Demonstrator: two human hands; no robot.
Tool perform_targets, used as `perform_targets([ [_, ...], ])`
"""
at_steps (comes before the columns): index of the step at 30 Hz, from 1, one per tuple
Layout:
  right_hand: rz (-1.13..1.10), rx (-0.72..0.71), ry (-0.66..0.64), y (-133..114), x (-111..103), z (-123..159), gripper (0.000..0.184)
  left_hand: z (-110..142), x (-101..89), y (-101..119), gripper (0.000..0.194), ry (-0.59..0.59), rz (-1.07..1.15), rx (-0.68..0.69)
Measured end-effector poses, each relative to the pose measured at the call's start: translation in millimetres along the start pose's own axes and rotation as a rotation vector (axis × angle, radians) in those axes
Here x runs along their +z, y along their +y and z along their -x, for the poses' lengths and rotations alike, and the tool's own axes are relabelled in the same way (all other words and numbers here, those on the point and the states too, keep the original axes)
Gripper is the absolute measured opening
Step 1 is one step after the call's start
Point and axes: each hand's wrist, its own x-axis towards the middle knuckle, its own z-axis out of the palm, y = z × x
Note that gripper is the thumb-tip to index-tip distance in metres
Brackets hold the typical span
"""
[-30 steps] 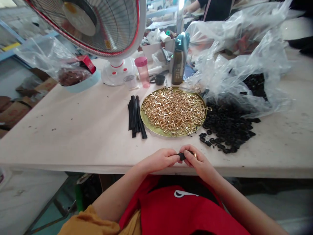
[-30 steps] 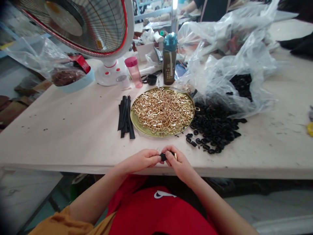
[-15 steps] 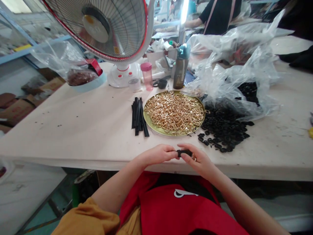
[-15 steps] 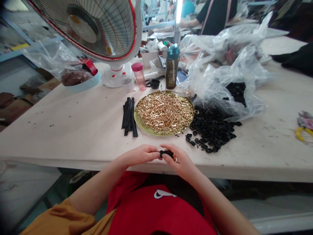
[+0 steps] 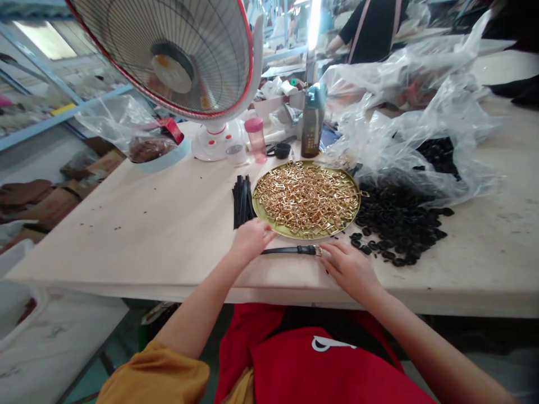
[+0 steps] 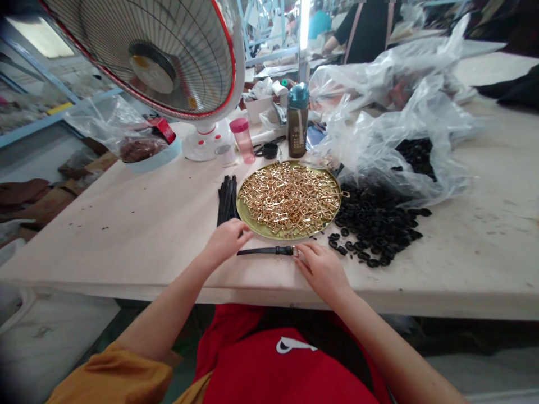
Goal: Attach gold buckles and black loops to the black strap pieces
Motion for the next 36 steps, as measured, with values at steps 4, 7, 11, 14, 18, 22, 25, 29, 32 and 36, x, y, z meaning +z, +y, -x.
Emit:
perform_targets([
  [4, 0.02, 0.02, 0.053, -3.5, 10.4, -5.1, 0.027, -37.7, -2.0, -45.8, 0.031, 0.148, -0.109, -0.336],
  [7, -0.019, 0.034, 0.055, -3.9, 12.9, -6.9, 0.027, -58.1, 5.2, -69.5, 0.026, 0.092, -0.076, -0.448],
  [11, -0.044, 0.051, 0.057, -1.5, 12.4, -5.7, 0.029, -60.9, 1.5, -68.3, 0.022, 0.094, -0.07, -0.448],
  [14, -0.029, 0.047, 0.059, -1.0, 12.6, -5.0, 0.03, -46.3, -8.2, -39.0, 0.025, 0.182, -0.093, -0.284],
  [18, 0.02, 0.009, 0.045, -5.3, 12.0, -9.6, 0.031, -16.7, 0.5, 13.9, 0.028, -0.08, 0.014, 0.21],
  [22, 0.048, -0.01, -0.012, -11.6, 9.2, -18.5, 0.027, 3.9, 26.2, 42.8, 0.021, -0.12, 0.027, 0.215],
  [25, -0.007, -0.005, -0.05, -13.1, 5.9, -20.4, 0.018, 11.2, 32.6, 47.8, 0.012, -0.116, 0.075, 0.156],
  [29, -0.154, -0.041, -0.1, -12.6, 2.4, -14.6, 0.015, 18.7, 27.3, 48.1, 0.013, -0.189, 0.234, 0.134],
  [32, -0.229, -0.032, -0.113, -13.7, 2.4, -9.8, 0.013, 22.2, 26.4, 47.3, 0.018, -0.234, 0.35, 0.147],
  [36, -0.27, -0.026, -0.133, -15.0, 4.5, -7.8, 0.012, 22.5, 32.1, 46.7, 0.02, -0.252, 0.385, 0.133],
])
